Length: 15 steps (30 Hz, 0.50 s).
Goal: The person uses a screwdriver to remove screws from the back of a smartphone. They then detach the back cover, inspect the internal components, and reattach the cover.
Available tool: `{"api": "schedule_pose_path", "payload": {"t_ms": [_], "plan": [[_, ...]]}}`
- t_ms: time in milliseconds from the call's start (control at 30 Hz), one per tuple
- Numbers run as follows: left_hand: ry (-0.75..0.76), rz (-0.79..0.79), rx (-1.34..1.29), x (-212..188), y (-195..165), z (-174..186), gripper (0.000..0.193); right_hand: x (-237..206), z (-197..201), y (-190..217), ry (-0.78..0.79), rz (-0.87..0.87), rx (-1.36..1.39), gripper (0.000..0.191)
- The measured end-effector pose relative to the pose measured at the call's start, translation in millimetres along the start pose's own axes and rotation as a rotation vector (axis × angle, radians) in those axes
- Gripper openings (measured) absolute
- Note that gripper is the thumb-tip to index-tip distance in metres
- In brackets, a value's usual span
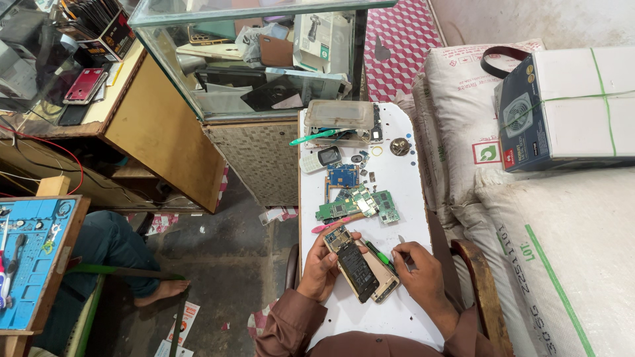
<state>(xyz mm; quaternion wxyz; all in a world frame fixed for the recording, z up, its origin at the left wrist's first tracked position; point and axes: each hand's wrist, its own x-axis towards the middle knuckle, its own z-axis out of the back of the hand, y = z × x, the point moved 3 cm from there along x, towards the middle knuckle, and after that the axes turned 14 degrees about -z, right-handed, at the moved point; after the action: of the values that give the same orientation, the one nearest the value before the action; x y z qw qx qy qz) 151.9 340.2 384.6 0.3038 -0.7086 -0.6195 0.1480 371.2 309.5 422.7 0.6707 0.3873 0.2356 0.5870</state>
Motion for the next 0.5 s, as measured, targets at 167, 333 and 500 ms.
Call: {"api": "schedule_pose_path", "payload": {"t_ms": [167,333,500], "plan": [[-0.001,0.007,0.008,0.7,-0.6,-0.4,0.093,0.0,0.4,1.4,-0.003,-0.006,0.000,0.009],[0.004,0.010,0.014,0.7,-1.1,-0.5,0.095,0.0,0.4,2.1,-0.007,-0.002,-0.010,0.009],[-0.001,0.009,0.015,0.8,-0.4,-0.2,0.097,0.2,0.0,0.7,0.001,0.008,-0.003,0.009]]}}
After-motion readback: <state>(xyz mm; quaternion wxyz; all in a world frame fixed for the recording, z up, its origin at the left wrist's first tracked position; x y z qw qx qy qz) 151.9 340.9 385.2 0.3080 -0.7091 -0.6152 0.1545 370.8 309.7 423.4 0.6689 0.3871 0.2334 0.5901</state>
